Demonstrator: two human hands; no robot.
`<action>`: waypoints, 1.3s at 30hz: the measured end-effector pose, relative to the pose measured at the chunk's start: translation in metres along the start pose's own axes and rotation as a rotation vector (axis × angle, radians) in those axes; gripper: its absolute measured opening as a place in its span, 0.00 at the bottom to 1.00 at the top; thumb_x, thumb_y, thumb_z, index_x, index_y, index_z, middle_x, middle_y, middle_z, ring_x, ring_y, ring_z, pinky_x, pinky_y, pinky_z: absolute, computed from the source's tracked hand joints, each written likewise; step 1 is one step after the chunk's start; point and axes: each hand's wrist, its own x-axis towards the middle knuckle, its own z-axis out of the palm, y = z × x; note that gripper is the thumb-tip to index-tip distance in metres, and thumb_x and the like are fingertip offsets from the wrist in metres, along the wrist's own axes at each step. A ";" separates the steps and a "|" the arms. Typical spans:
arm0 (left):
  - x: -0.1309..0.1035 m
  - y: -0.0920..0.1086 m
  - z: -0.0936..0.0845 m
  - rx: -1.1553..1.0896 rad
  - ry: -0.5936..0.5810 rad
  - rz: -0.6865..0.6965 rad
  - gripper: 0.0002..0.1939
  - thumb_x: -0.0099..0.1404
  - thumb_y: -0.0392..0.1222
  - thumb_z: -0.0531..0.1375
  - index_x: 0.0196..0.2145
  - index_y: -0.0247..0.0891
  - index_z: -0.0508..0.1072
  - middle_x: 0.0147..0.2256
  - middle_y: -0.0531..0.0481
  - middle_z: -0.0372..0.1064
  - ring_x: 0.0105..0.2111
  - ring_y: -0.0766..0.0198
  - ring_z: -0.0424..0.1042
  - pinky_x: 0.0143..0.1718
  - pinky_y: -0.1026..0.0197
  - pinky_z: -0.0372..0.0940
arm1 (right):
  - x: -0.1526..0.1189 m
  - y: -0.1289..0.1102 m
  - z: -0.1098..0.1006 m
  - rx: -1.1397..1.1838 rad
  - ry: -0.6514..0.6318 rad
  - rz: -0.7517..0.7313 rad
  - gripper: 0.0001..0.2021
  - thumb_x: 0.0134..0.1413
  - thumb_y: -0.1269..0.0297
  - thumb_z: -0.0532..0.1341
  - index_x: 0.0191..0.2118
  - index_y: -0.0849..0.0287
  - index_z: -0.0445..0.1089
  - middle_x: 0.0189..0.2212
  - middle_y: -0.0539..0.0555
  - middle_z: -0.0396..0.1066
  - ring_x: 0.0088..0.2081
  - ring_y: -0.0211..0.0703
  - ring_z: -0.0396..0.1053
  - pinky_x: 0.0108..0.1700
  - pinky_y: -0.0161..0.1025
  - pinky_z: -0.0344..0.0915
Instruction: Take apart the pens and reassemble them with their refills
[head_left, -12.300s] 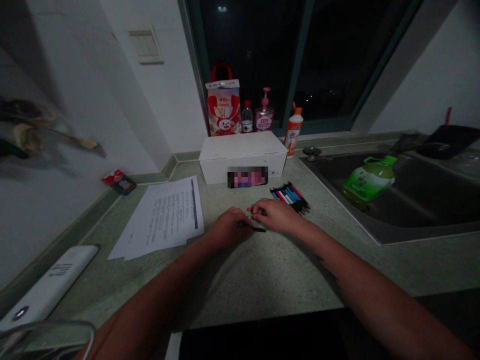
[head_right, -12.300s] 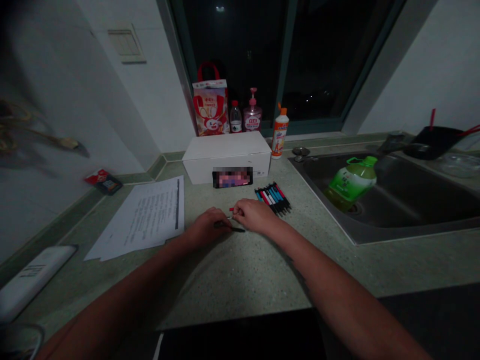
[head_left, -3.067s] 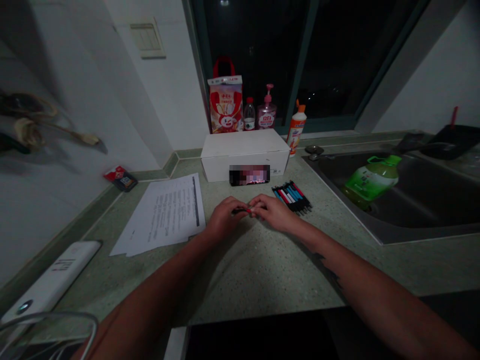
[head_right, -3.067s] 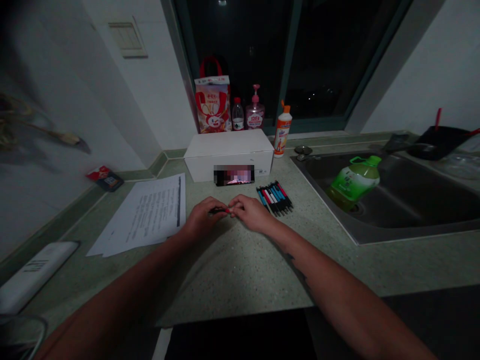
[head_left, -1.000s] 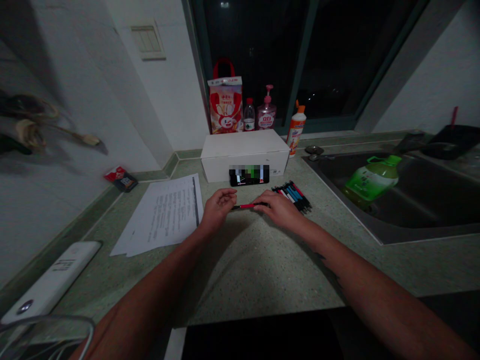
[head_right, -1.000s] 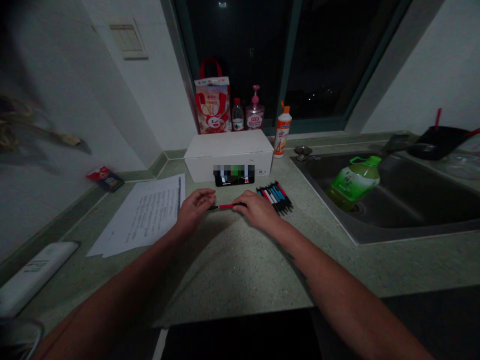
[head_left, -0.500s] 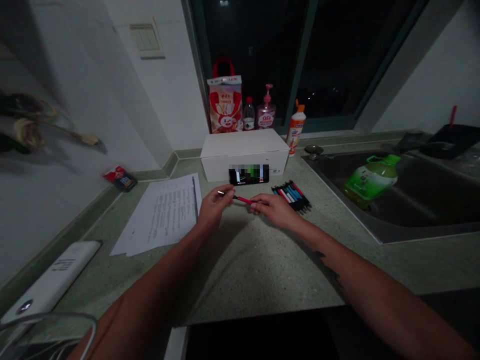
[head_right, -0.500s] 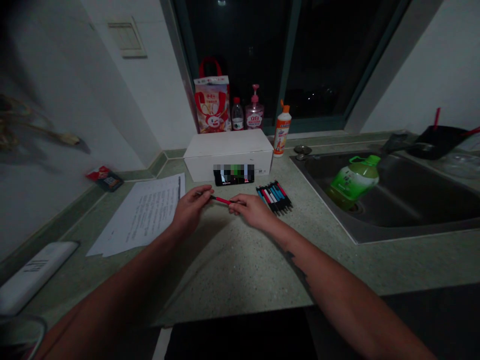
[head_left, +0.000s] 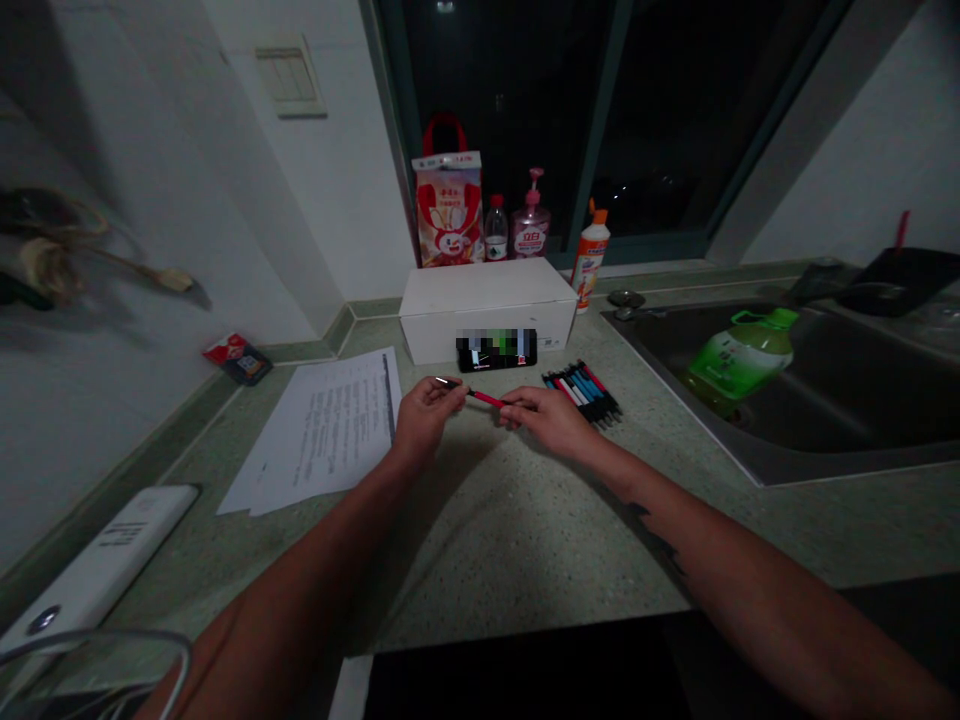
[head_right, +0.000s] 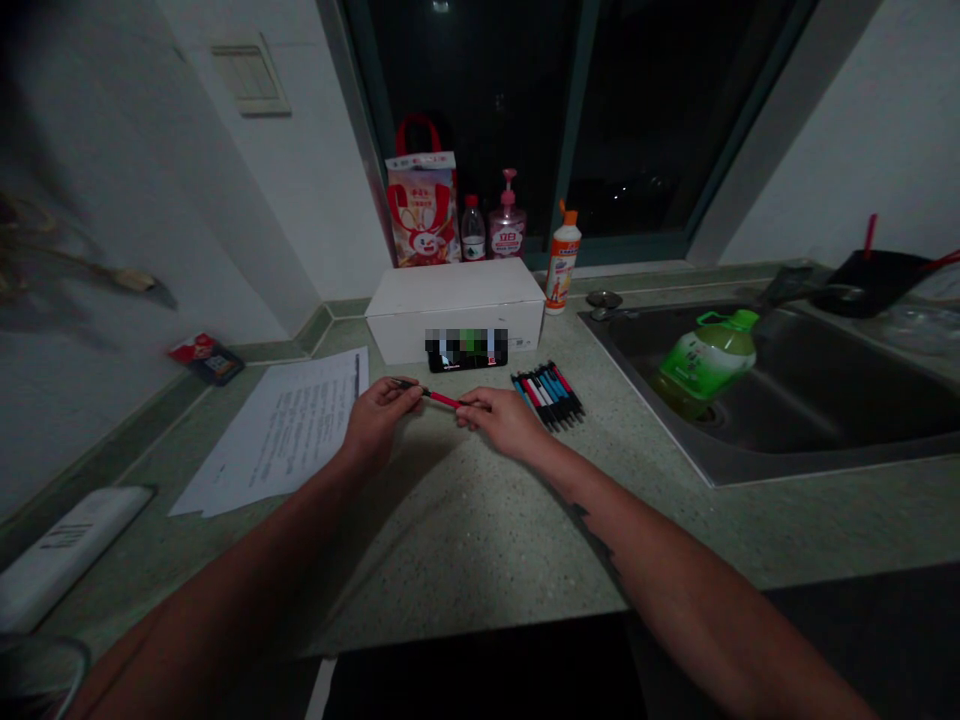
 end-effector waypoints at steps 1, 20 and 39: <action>0.000 -0.001 0.000 0.001 0.001 -0.006 0.13 0.52 0.44 0.69 0.34 0.36 0.75 0.29 0.51 0.73 0.29 0.66 0.70 0.34 0.62 0.66 | 0.000 -0.001 0.000 -0.022 0.012 -0.004 0.09 0.61 0.62 0.61 0.42 0.60 0.75 0.34 0.55 0.79 0.32 0.40 0.73 0.39 0.39 0.68; -0.002 -0.001 0.001 -0.073 -0.069 0.006 0.14 0.59 0.48 0.66 0.38 0.37 0.72 0.38 0.43 0.78 0.34 0.62 0.76 0.36 0.59 0.69 | 0.002 0.003 0.001 -0.005 0.024 0.012 0.08 0.60 0.62 0.62 0.40 0.60 0.75 0.33 0.55 0.79 0.32 0.41 0.73 0.37 0.38 0.68; -0.004 0.004 0.003 0.047 -0.085 0.129 0.13 0.60 0.45 0.64 0.41 0.38 0.70 0.36 0.46 0.77 0.35 0.62 0.76 0.38 0.58 0.71 | 0.003 0.005 -0.001 -0.242 0.041 -0.044 0.06 0.58 0.63 0.65 0.39 0.54 0.80 0.35 0.54 0.77 0.38 0.44 0.73 0.42 0.41 0.66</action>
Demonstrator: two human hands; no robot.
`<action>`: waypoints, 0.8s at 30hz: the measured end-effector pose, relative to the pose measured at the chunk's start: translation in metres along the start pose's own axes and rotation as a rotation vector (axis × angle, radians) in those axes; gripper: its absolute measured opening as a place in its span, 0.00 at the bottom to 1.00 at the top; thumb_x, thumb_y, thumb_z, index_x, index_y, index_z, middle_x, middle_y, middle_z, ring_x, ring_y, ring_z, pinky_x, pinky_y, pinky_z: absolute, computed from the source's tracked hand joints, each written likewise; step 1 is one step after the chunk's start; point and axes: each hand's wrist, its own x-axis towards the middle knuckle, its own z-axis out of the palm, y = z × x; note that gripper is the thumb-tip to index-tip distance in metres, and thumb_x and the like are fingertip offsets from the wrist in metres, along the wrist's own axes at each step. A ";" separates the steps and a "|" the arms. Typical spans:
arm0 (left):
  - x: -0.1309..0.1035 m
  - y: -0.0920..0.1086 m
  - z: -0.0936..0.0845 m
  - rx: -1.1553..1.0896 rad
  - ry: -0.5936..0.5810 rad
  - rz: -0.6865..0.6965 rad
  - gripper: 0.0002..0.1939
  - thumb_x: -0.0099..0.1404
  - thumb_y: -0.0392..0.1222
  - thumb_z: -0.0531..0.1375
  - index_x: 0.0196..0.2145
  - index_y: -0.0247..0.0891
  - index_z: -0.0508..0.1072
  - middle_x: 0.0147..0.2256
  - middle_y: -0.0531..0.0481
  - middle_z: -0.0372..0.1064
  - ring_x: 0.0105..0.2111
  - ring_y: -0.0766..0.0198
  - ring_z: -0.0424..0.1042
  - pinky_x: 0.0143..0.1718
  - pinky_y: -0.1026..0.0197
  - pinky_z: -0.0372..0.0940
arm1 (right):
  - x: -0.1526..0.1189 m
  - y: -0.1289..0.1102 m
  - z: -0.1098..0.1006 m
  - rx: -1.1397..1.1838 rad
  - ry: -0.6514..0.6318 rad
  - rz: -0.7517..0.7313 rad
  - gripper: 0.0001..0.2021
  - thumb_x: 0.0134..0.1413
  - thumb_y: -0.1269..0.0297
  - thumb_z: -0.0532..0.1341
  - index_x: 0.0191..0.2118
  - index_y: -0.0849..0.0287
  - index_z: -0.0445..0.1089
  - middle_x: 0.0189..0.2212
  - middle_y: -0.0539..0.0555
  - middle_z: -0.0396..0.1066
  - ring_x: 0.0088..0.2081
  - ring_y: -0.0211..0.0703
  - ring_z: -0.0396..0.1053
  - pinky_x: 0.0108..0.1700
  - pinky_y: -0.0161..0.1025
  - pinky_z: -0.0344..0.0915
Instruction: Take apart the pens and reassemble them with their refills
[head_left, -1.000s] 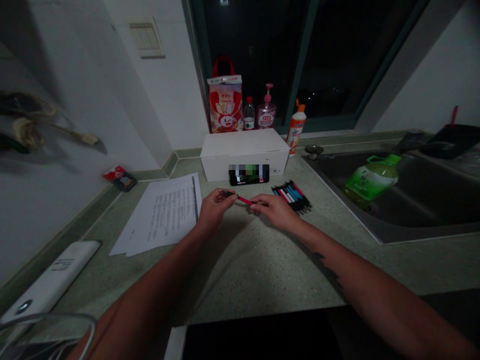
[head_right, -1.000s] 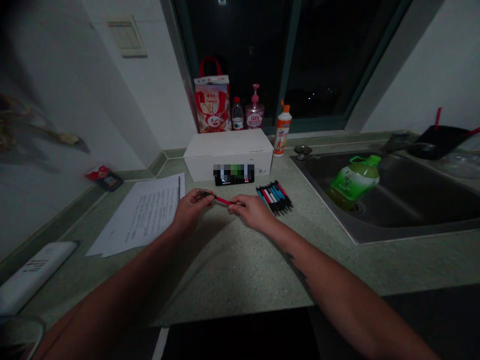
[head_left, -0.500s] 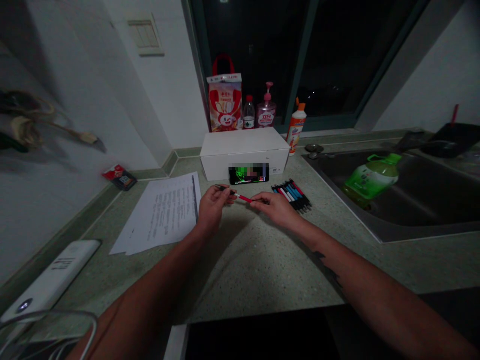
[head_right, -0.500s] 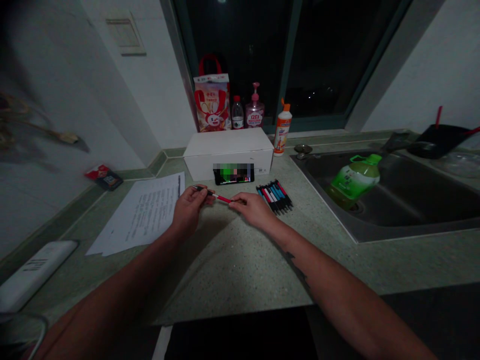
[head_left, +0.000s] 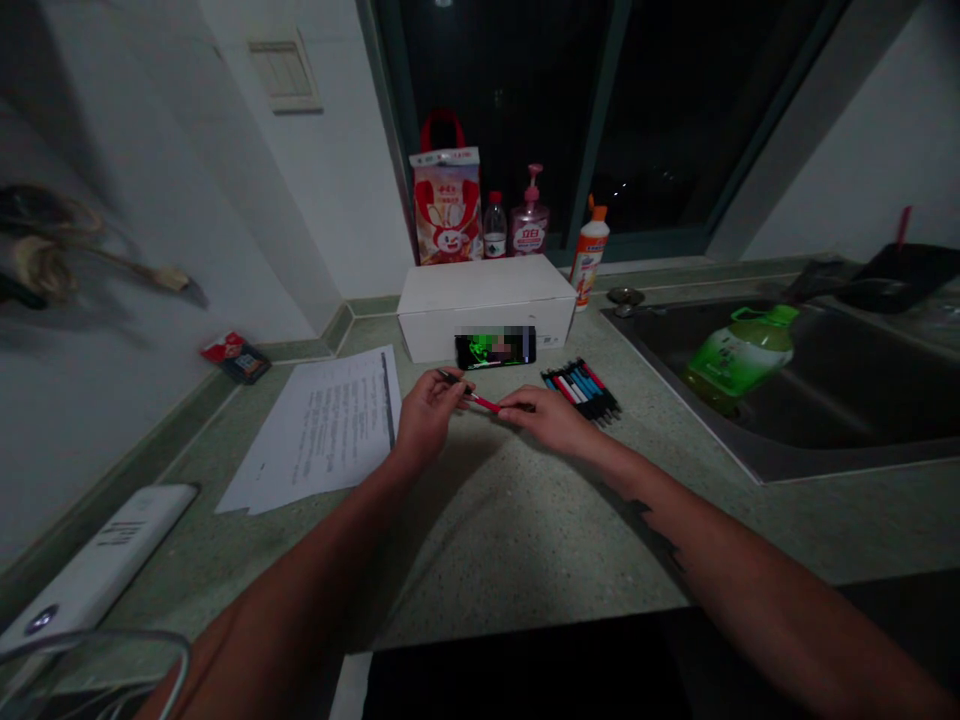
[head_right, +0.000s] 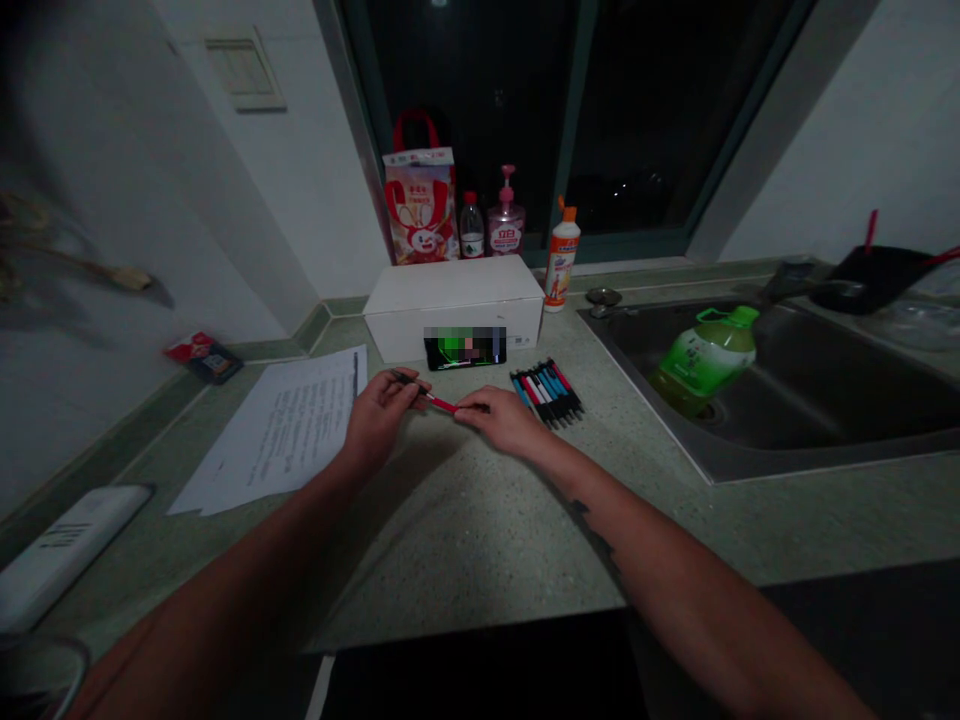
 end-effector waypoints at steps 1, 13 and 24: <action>0.000 0.000 0.000 0.011 -0.014 0.006 0.12 0.60 0.45 0.64 0.40 0.38 0.70 0.36 0.46 0.77 0.35 0.61 0.76 0.39 0.58 0.70 | 0.000 0.000 0.001 0.035 -0.020 0.013 0.06 0.58 0.64 0.65 0.39 0.54 0.79 0.35 0.53 0.78 0.38 0.44 0.73 0.42 0.41 0.67; -0.001 -0.003 -0.002 0.089 0.063 -0.018 0.13 0.57 0.48 0.67 0.35 0.37 0.73 0.30 0.50 0.74 0.32 0.62 0.75 0.38 0.59 0.69 | 0.000 0.000 0.001 0.192 -0.022 0.080 0.05 0.55 0.64 0.67 0.38 0.56 0.78 0.35 0.54 0.79 0.37 0.45 0.75 0.42 0.42 0.69; -0.005 -0.004 0.002 0.200 -0.086 -0.021 0.10 0.58 0.46 0.65 0.35 0.38 0.75 0.33 0.49 0.76 0.35 0.60 0.76 0.40 0.59 0.69 | -0.001 0.000 0.002 0.170 -0.021 0.031 0.06 0.57 0.63 0.64 0.37 0.59 0.78 0.34 0.54 0.77 0.35 0.42 0.72 0.39 0.39 0.66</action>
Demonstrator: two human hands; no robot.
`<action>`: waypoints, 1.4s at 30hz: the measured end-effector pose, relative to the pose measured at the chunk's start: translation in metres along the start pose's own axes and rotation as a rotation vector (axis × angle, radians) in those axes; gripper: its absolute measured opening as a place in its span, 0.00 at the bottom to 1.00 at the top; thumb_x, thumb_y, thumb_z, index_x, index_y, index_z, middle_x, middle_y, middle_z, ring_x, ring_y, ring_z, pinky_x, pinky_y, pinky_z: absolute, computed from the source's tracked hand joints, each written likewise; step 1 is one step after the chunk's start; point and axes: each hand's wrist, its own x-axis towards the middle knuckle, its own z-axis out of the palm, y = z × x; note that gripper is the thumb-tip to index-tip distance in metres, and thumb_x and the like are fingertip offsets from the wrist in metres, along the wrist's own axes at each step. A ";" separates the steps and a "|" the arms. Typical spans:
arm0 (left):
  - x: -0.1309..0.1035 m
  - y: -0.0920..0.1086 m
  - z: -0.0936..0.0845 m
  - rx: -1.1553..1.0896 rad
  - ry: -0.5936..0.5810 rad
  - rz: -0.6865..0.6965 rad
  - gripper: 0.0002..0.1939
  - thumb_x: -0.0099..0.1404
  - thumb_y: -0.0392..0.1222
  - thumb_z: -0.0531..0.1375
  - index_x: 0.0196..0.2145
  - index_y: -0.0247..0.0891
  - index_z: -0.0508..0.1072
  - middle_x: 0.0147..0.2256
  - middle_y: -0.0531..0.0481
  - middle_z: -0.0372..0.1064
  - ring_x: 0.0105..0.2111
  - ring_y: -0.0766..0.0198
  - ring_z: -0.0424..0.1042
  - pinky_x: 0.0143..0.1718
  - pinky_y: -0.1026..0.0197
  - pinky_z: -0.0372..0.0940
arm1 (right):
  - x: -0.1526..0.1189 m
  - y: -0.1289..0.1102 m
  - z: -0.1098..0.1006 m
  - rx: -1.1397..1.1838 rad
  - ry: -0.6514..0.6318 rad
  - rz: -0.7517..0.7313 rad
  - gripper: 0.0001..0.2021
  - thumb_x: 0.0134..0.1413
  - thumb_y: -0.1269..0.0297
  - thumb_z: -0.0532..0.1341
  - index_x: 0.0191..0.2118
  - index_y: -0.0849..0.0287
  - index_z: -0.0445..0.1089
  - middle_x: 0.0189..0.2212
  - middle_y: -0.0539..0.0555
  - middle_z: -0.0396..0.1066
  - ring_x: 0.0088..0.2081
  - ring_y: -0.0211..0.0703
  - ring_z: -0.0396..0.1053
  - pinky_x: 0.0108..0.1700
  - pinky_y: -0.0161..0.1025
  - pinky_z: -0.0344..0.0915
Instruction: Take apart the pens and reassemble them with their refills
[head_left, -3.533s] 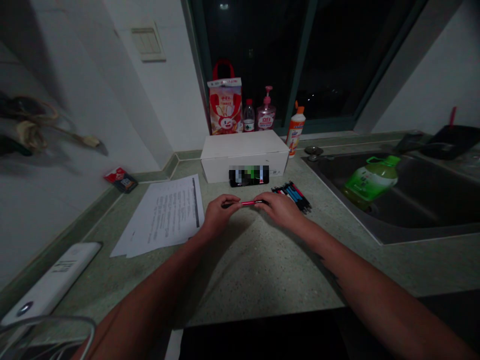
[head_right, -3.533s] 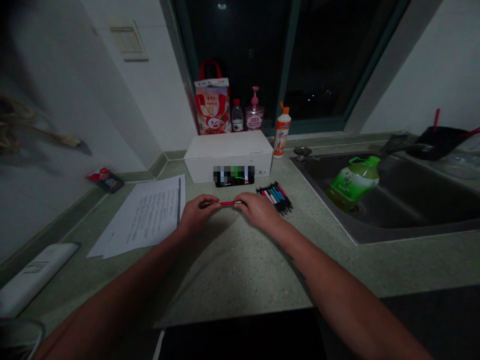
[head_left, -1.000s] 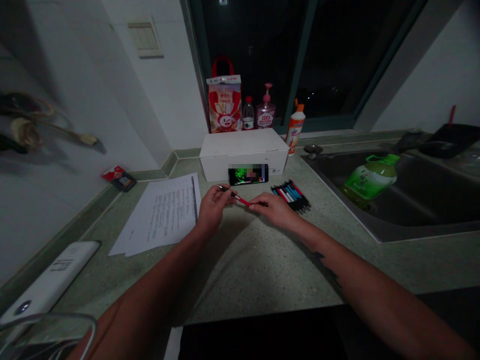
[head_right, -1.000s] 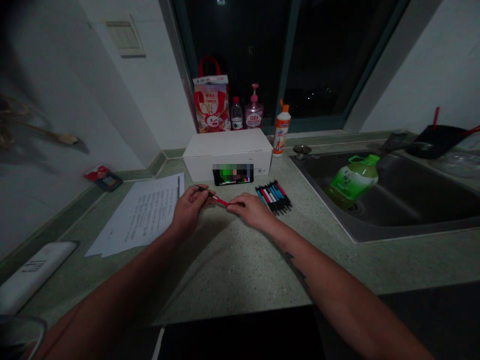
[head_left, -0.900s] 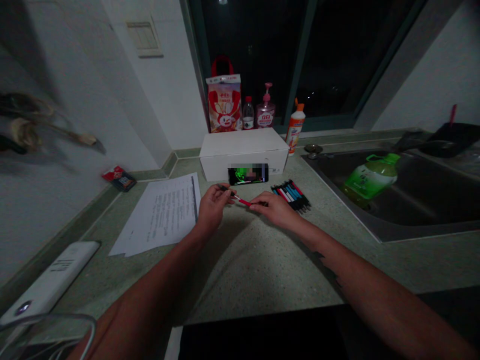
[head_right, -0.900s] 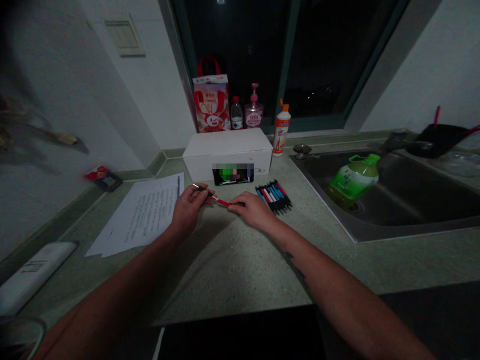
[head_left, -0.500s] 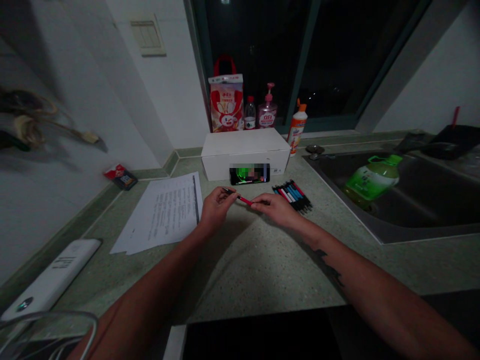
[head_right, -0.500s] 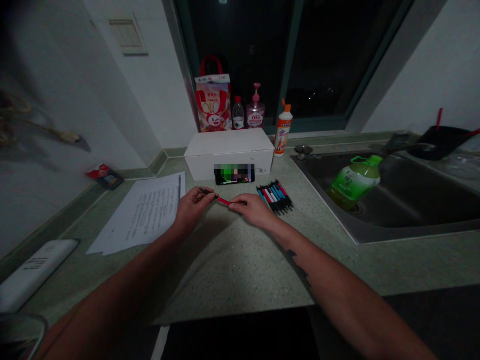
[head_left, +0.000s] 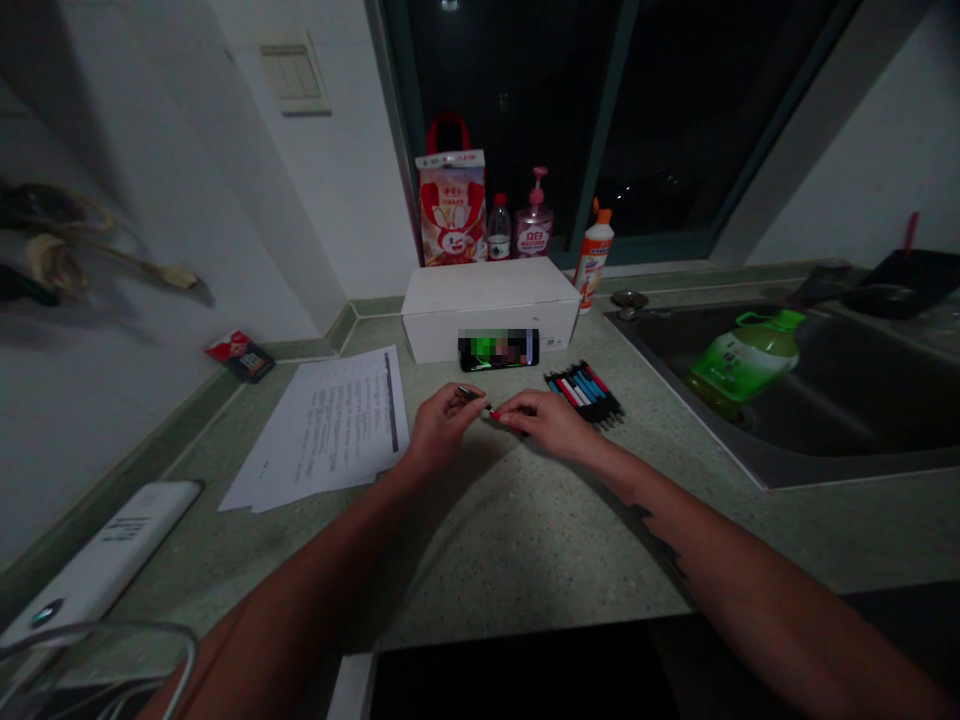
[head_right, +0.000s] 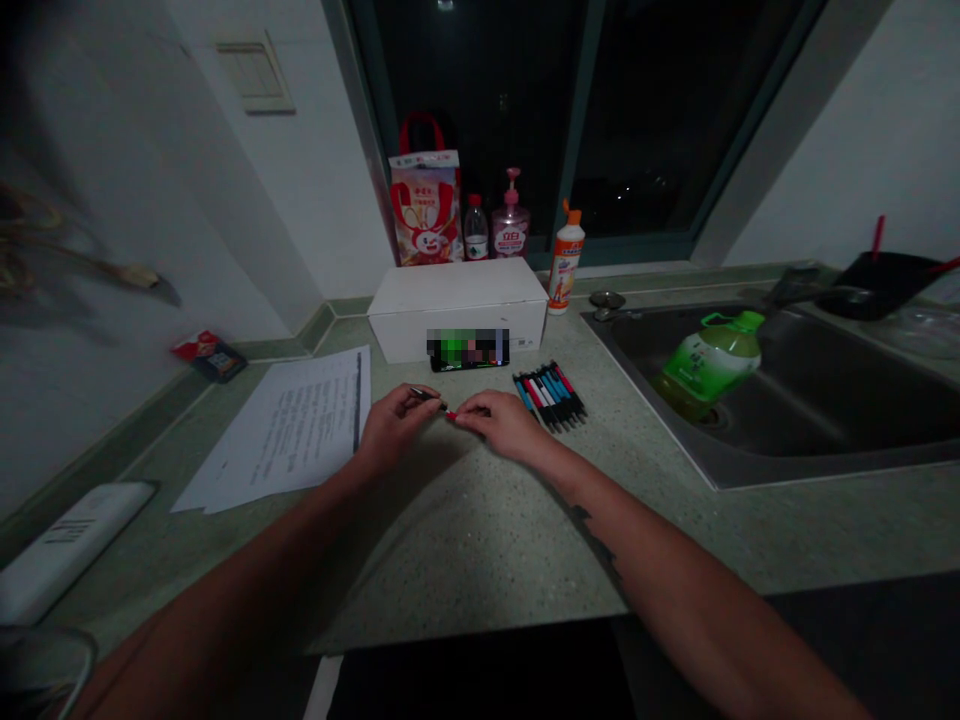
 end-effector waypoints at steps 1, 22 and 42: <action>0.000 0.000 0.000 0.003 -0.006 0.002 0.10 0.59 0.46 0.65 0.36 0.38 0.75 0.33 0.48 0.76 0.35 0.60 0.76 0.40 0.58 0.69 | 0.000 0.000 0.001 0.006 -0.008 0.013 0.07 0.58 0.63 0.64 0.37 0.60 0.77 0.33 0.54 0.77 0.33 0.41 0.72 0.38 0.38 0.65; 0.002 0.001 -0.004 -0.188 -0.107 -0.058 0.15 0.55 0.43 0.67 0.40 0.37 0.74 0.38 0.46 0.78 0.37 0.61 0.75 0.42 0.57 0.69 | 0.000 -0.002 0.006 0.409 -0.128 0.158 0.12 0.57 0.55 0.63 0.34 0.59 0.71 0.27 0.50 0.70 0.26 0.37 0.65 0.32 0.38 0.64; 0.001 0.002 -0.001 -0.270 0.044 -0.079 0.16 0.56 0.48 0.68 0.38 0.37 0.71 0.34 0.47 0.77 0.32 0.62 0.75 0.36 0.59 0.68 | 0.002 -0.003 0.000 0.048 0.040 0.026 0.08 0.56 0.64 0.64 0.40 0.59 0.76 0.35 0.54 0.76 0.35 0.42 0.69 0.39 0.40 0.64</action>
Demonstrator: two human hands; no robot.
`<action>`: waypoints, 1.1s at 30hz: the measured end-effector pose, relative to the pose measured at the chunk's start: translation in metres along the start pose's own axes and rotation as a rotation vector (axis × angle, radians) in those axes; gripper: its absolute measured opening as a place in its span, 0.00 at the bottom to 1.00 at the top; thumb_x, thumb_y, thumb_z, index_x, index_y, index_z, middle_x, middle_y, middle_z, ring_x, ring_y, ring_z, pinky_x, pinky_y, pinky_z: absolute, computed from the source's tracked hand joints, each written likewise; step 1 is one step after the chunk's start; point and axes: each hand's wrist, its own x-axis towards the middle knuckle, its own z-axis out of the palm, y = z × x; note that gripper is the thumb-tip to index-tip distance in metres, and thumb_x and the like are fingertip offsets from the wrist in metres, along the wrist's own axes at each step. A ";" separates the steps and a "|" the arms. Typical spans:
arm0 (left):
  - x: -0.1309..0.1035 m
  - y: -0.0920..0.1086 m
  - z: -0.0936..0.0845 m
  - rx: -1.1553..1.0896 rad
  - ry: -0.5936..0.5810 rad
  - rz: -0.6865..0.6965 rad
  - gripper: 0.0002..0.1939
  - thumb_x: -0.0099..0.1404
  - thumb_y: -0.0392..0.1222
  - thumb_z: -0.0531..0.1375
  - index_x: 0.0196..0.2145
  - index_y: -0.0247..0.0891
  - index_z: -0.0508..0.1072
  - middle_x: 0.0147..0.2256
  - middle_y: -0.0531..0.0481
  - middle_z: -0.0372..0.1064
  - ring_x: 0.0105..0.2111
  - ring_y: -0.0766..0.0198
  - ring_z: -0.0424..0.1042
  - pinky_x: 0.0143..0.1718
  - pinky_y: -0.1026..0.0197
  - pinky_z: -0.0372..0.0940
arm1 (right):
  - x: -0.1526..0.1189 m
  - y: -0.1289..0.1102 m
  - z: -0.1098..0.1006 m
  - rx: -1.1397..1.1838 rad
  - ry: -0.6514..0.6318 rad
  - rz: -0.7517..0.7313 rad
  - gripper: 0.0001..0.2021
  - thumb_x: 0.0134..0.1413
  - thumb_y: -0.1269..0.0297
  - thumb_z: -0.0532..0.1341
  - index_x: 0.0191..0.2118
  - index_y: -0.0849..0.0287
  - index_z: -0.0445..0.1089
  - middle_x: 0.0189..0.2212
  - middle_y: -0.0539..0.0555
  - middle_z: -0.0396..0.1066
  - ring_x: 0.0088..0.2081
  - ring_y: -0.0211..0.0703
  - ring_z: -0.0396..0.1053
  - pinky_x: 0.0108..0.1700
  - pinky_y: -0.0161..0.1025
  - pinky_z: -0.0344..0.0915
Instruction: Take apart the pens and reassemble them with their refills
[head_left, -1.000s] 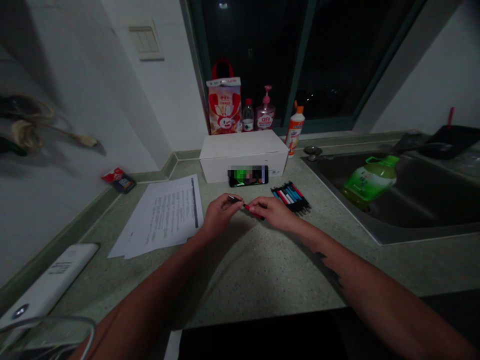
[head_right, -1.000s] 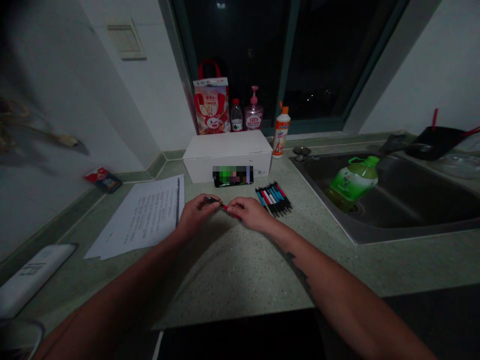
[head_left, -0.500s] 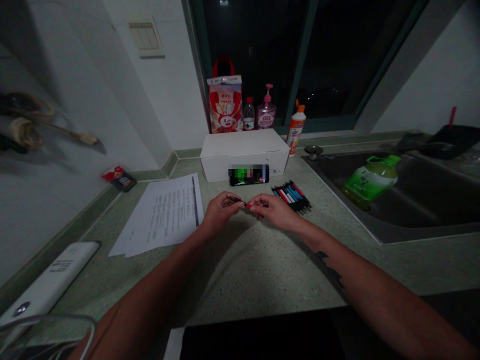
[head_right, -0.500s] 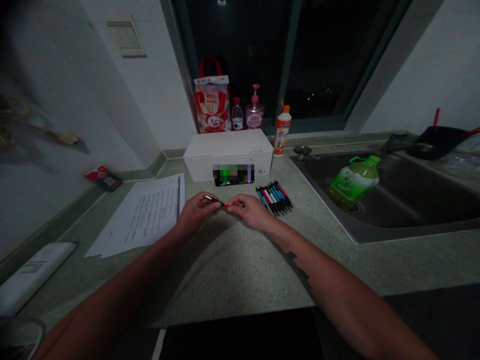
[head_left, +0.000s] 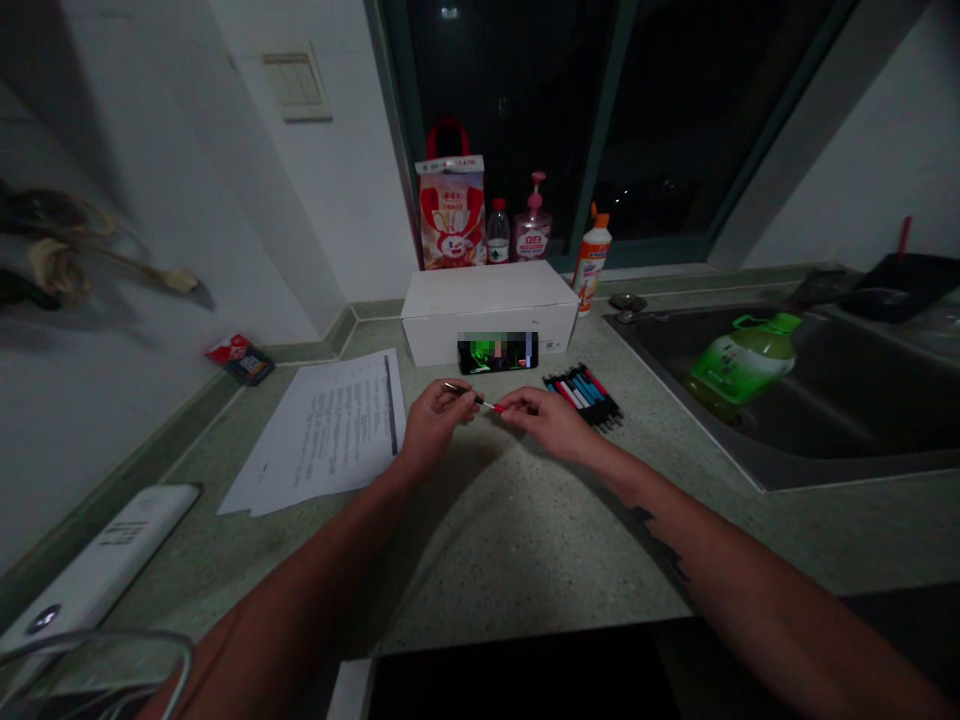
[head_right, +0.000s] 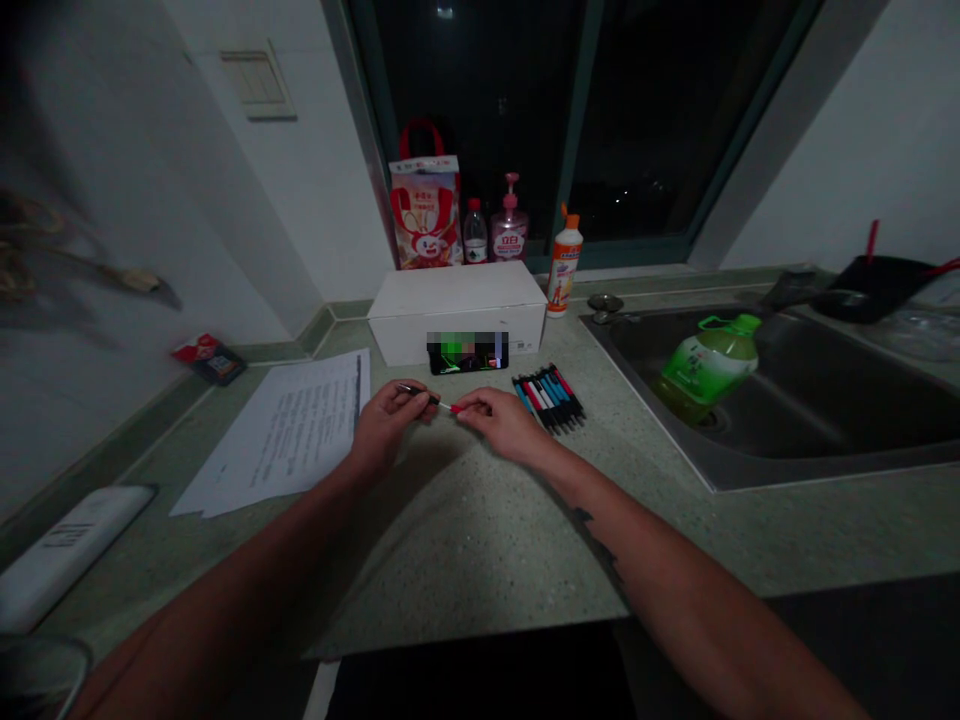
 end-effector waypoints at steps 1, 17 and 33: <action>0.000 0.000 0.000 -0.003 0.017 0.003 0.17 0.56 0.49 0.68 0.38 0.37 0.71 0.35 0.47 0.77 0.32 0.62 0.75 0.36 0.59 0.68 | 0.000 0.001 0.000 -0.007 0.006 -0.004 0.07 0.56 0.64 0.64 0.40 0.59 0.75 0.34 0.54 0.75 0.34 0.42 0.69 0.38 0.40 0.64; -0.001 0.003 -0.003 0.234 -0.139 0.022 0.09 0.56 0.43 0.67 0.35 0.39 0.78 0.35 0.47 0.78 0.36 0.60 0.75 0.42 0.58 0.69 | 0.000 0.002 0.001 0.184 -0.072 0.072 0.12 0.58 0.56 0.61 0.39 0.59 0.76 0.29 0.52 0.73 0.28 0.38 0.67 0.33 0.38 0.64; -0.001 0.004 -0.002 0.301 -0.120 0.016 0.09 0.55 0.44 0.67 0.33 0.39 0.78 0.31 0.48 0.78 0.31 0.61 0.74 0.36 0.58 0.68 | 0.000 -0.002 0.002 0.248 -0.076 0.099 0.13 0.57 0.55 0.63 0.39 0.60 0.75 0.29 0.53 0.75 0.27 0.38 0.69 0.30 0.36 0.63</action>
